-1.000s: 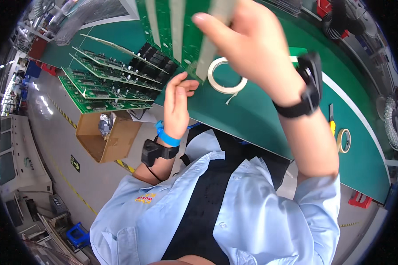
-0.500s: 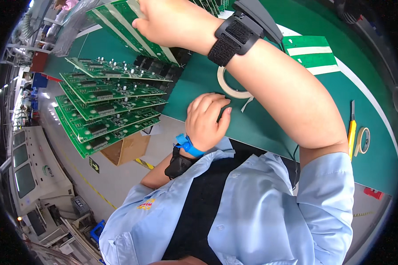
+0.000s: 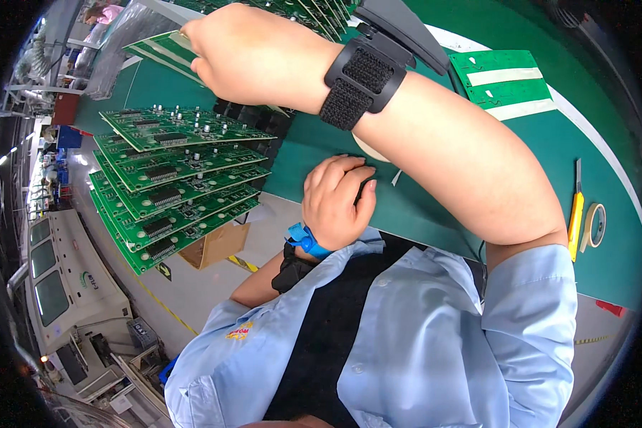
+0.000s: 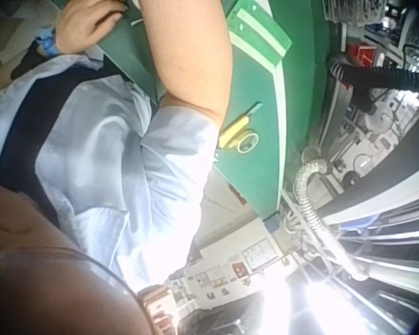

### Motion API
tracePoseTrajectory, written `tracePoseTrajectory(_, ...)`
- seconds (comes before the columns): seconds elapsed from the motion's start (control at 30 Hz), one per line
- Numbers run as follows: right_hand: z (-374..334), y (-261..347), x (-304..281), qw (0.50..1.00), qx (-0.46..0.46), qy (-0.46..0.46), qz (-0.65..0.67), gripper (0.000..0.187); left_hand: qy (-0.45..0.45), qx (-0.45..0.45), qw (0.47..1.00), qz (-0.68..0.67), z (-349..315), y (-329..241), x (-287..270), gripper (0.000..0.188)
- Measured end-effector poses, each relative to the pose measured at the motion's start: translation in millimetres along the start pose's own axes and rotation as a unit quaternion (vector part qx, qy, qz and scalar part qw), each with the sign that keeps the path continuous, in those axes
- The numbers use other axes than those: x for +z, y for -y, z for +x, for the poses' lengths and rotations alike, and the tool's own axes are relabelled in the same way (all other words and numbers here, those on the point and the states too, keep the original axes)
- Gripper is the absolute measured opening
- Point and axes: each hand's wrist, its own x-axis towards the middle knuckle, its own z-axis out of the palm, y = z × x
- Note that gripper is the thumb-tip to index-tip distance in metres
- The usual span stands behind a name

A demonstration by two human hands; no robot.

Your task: The person picks up a circuit board, peels off tape fragments by hand, and places it on a stack. They then take a new circuit board, apply strips of tape from a roll across it, and cut each strip with a utility knife.

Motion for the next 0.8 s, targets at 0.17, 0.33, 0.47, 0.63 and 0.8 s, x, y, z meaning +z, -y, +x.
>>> tracePoseTrajectory(0.17, -7.0, 2.0, 2.1, 1.0, 0.003, 0.015, 0.004, 0.024, 0.001, 0.0, 1.0, 0.0, -0.6, 0.0, -0.3, 0.018)
tracePoseTrajectory(0.33, -15.6, 8.3, 7.3, 0.999, -0.031, 0.035, 0.026, 0.022, -0.002, 0.003, 1.0, -0.016, 1.0, -0.2, -1.2, 0.02)
tracePoseTrajectory(0.47, -27.2, 16.1, 16.9, 0.998, -0.054, 0.028, 0.021, 0.023, -0.003, 0.012, 1.0, 0.008, 1.4, -2.3, -4.0, 0.021)
tracePoseTrajectory(0.63, -38.7, 23.8, 8.0, 0.998, -0.061, 0.013, 0.033, 0.033, 0.039, -0.009, 0.999, -0.005, 1.8, -2.8, -7.6, 0.022)
tracePoseTrajectory(0.8, -22.3, 4.8, -44.4, 0.962, -0.089, -0.243, -0.091, 0.032, -0.019, 0.008, 1.0, -0.018, 1.4, -2.8, -4.0, 0.018)
